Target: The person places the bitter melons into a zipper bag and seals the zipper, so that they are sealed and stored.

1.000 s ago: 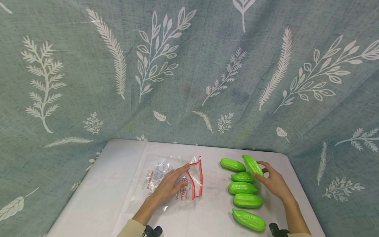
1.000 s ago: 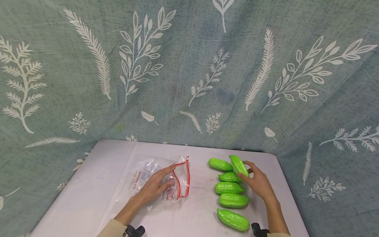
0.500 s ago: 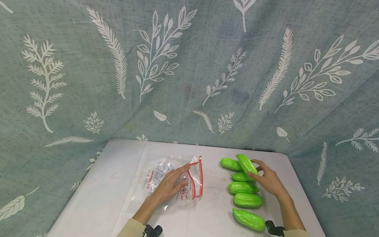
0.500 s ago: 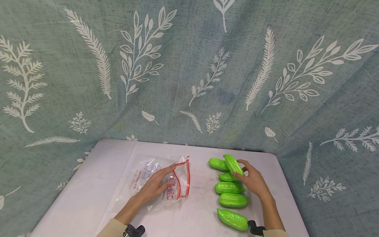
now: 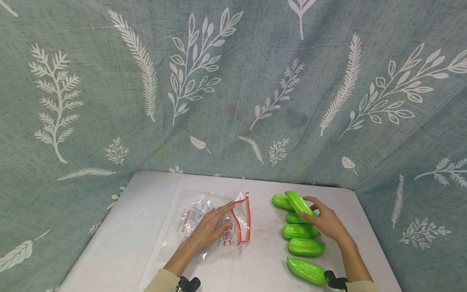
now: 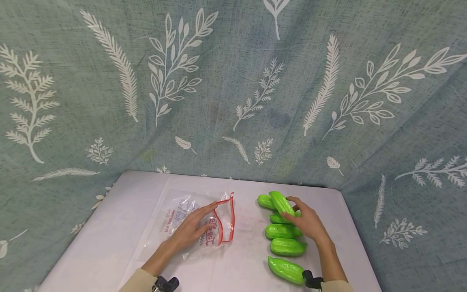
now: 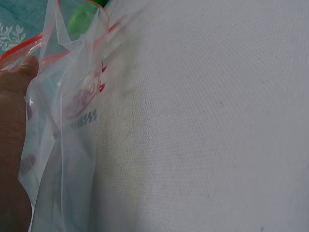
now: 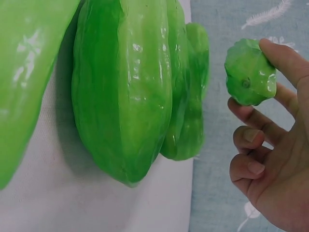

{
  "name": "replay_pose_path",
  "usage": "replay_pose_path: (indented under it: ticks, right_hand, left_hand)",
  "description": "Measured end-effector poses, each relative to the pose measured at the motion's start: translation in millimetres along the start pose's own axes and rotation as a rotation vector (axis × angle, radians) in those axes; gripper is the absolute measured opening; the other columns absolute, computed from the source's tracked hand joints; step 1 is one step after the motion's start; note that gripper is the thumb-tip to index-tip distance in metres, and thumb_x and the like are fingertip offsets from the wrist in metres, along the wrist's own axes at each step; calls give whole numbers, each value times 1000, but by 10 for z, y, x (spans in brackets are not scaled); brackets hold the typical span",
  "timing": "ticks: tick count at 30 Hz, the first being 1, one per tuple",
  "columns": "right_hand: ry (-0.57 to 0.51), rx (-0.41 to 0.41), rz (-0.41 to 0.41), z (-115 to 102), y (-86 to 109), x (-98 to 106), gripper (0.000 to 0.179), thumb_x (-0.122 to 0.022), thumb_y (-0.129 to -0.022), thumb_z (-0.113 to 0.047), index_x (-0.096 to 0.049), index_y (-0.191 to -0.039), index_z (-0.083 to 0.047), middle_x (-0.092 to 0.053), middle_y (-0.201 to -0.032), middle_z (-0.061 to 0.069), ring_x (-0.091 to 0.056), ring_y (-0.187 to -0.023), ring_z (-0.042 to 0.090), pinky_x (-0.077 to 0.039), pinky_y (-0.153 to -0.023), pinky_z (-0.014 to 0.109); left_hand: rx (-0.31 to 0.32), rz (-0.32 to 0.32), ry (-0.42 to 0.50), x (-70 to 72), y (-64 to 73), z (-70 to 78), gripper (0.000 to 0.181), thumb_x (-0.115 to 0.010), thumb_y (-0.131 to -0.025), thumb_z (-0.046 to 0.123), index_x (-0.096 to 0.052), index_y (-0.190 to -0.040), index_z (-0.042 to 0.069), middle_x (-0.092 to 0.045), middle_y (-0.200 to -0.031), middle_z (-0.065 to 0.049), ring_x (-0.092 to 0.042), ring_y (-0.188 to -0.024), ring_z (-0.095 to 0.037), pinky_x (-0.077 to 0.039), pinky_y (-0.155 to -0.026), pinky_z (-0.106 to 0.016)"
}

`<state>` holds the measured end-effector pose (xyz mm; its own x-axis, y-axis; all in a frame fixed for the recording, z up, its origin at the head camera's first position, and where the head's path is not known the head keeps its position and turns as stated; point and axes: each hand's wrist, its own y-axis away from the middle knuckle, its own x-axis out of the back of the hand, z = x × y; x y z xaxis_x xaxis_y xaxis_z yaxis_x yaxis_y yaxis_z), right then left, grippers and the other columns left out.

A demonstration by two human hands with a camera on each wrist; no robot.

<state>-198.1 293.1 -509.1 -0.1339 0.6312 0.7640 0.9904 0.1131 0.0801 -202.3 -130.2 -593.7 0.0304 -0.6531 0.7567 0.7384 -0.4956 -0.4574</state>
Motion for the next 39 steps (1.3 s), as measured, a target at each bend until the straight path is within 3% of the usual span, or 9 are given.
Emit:
replay_pose_path:
  ticks: [22, 30, 34, 39]
  right_hand:
    - [-28, 35, -50, -139, -43, -117, 68, -70, -90, -54, -47, -148, -26, -61, -127, 14, -61, -108, 30, -53, -75, 42]
    - [-21, 54, -69, -184, -68, -175, 67, -71, -90, -52, -48, -148, -25, -62, -124, 13, -62, -103, 26, -52, -76, 41]
    - [-34, 56, -82, -203, -71, -201, 67, -71, -90, -52, -48, -148, -27, -61, -123, 12, -62, -100, 24, -51, -73, 39]
    - [-46, 67, -94, -220, -72, -237, 66, -71, -90, -53, -48, -148, -29, -61, -125, 11, -61, -108, 26, -53, -79, 43]
  left_hand:
    - [-12, 6, 2, 1, -11, -2, 72, -72, -93, 24, -37, -157, 20, -40, -160, -2, -46, -140, -22, -37, -112, -59]
    - [45, -11, 31, -2, -8, 14, 73, -73, -93, 24, -38, -156, 25, -33, -163, 8, -45, -141, -23, -33, -113, -65]
    - [52, -7, 34, -10, -9, 11, 72, -74, -92, 24, -39, -156, 26, -34, -162, 7, -45, -141, -24, -32, -112, -67]
    - [33, -1, 28, -17, -12, 5, 72, -74, -93, 24, -39, -156, 24, -36, -162, 4, -45, -141, -24, -34, -111, -67]
